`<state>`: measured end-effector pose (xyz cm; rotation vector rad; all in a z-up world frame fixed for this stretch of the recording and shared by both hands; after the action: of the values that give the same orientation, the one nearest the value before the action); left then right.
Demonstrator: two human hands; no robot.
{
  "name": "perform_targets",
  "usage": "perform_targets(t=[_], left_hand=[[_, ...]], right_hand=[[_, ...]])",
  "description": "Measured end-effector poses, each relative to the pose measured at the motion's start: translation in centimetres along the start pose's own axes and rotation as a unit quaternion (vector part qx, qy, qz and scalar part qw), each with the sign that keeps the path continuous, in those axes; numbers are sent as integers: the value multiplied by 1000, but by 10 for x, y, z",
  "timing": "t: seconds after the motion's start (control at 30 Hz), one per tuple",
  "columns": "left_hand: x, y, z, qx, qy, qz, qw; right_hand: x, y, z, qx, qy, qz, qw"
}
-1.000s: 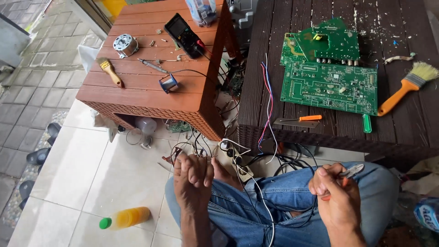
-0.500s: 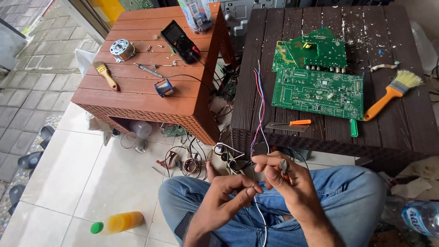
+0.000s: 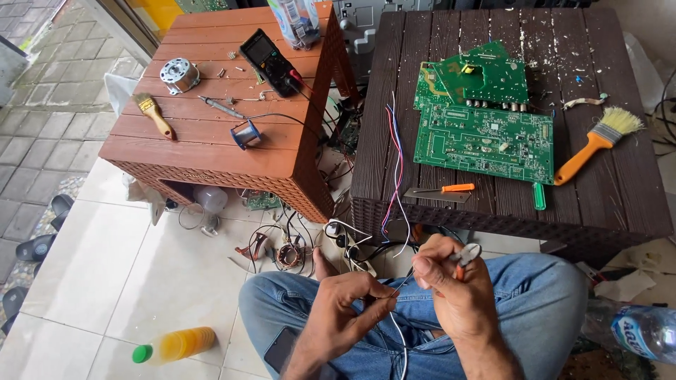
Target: The person sits on the floor and uses pliers to strip the insulation from the ends of several colored wires. They then twist the exposed wire strands together with their fingers. A circuit board and other tools are visible on a nearby table.
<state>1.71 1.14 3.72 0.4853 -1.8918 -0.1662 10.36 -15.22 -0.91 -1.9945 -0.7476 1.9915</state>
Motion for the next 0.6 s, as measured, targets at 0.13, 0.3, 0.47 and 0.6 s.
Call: perform_targets(t=[0.13,0.3,0.47,0.6], left_hand=[[-2,0,7,73,-47,-60,994],[-5,-6,8,160,-178,-131,962],[-17,-8,17,185,-142,-128,964],[-14,1,15,44,23,51,997]], right_hand=[[-2,-1,2,30,21,-31,999],[3,-2,4,40,61,-27,997],[14,7,4,128,50,57,989],[18,29,-2,139,80,106,981]])
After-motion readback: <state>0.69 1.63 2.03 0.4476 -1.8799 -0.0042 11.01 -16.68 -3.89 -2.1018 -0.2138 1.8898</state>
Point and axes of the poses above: each hand's wrist, its own z-axis away from the middle knuckle, its own y-axis out of the back of the hand, x = y × z, the point moved 3 cm from there along -z, towards the middle knuckle, and after that the axes turned 11 degrees about x, right-handed, at the moved point
